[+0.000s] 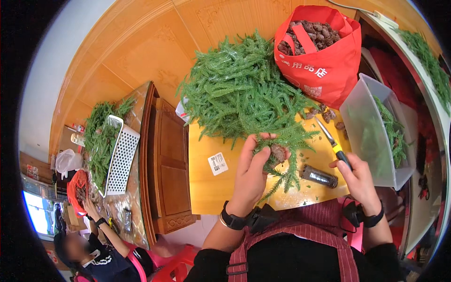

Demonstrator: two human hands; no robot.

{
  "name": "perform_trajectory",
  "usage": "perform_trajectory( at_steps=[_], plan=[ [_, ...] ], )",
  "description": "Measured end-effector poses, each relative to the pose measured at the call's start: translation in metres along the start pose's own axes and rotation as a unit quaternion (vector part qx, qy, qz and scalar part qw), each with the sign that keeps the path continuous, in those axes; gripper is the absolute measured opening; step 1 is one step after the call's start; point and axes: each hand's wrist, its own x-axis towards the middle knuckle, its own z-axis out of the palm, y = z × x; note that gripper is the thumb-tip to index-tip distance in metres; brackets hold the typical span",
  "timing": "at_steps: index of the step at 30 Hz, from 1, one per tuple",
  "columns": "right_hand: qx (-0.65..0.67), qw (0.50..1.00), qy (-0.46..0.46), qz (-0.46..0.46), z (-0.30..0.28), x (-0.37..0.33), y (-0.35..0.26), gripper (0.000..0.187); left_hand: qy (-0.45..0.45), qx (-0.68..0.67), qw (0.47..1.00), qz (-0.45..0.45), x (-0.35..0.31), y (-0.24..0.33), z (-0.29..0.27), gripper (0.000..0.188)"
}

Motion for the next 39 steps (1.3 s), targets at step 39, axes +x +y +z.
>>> perform_trajectory(
  at_steps=[39],
  plan=[
    [0.075, 0.988, 0.026, -0.129, 0.027, 0.001, -0.016, 0.032, -0.047, 0.264, 0.963, 0.034, 0.002, -0.036, 0.026, 0.011]
  ],
)
